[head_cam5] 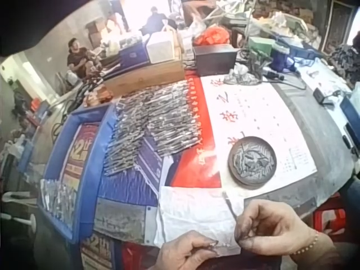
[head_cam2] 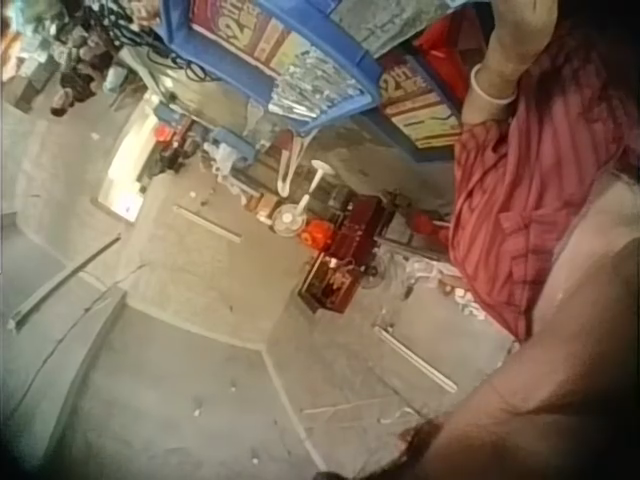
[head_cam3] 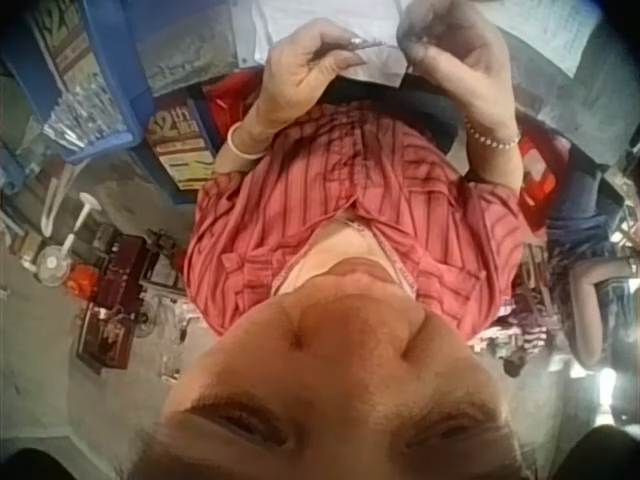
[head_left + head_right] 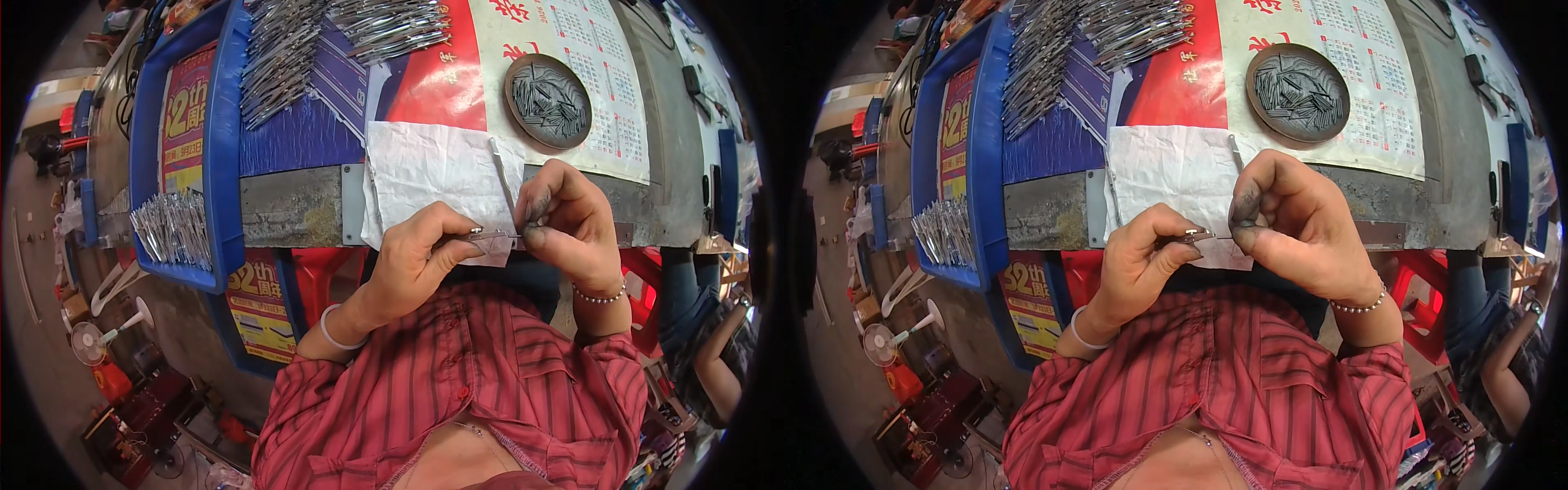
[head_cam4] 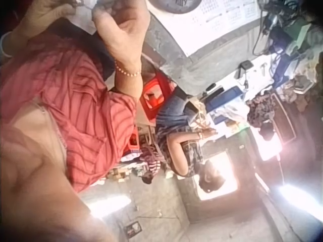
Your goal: Manually assemble small metal components on a workbench.
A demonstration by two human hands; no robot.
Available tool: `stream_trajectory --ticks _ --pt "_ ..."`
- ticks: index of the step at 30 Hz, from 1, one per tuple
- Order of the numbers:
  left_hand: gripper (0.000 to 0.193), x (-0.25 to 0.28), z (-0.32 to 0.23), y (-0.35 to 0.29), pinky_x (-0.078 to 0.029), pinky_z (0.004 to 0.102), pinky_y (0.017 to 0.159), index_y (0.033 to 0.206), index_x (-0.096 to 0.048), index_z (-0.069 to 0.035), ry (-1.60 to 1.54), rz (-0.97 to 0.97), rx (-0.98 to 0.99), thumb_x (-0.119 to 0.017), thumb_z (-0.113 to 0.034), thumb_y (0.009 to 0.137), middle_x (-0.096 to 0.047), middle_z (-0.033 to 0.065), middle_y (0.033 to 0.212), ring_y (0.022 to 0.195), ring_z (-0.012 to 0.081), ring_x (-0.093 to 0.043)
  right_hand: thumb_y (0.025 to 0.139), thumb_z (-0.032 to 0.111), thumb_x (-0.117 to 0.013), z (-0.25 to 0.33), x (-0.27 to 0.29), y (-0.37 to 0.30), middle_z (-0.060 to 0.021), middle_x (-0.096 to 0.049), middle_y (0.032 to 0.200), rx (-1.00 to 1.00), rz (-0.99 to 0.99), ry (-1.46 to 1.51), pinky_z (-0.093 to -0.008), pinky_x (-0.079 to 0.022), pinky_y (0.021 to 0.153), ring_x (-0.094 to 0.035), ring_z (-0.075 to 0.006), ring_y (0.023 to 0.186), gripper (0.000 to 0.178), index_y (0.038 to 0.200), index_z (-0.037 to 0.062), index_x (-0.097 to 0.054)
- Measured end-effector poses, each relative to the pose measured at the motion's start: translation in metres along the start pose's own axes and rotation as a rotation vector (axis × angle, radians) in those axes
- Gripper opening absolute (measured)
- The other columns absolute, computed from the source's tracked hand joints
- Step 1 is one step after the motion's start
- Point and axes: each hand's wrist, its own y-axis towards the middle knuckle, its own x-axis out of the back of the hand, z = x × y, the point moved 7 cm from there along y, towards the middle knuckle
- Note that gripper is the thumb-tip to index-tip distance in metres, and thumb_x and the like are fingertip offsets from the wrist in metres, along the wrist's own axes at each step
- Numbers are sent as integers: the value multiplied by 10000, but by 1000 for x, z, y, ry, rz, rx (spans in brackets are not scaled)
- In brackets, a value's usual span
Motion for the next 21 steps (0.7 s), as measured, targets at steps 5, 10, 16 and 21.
stream_trajectory --ticks 5,10,16,21 --pt "129 6 -7 1 -456 273 601 906 -587 10 71 -49 -73 -670 -23 813 -587 98 808 676 178 -581 758 -27 -595 -2 0 2 1 -488 827 -15 -6 -18 -197 -387 635 -458 -52 735 186 901 20 -485" --pt "139 7 -9 2 -458 279 590 902 -587 10 109 -70 -113 -678 -9 798 -589 99 802 663 184 -582 754 -29 -586 -3 0 3 5 -486 819 -14 6 -17 -190 -382 625 -454 -45 719 182 898 21 -486" --pt "171 7 -13 2 -463 296 580 907 -587 7 182 -78 -171 -689 8 770 -583 109 779 651 219 -586 740 -45 -564 -6 0 3 14 -471 810 -32 21 -37 -188 -371 617 -434 -43 704 183 889 23 -482" --pt "221 7 -19 -3 -467 282 596 948 -603 11 391 -80 -253 -708 -6 754 -602 121 790 686 216 -600 727 -61 -533 -9 1 1 24 -443 798 -92 68 -121 -191 -353 605 -404 -35 702 185 878 23 -466"
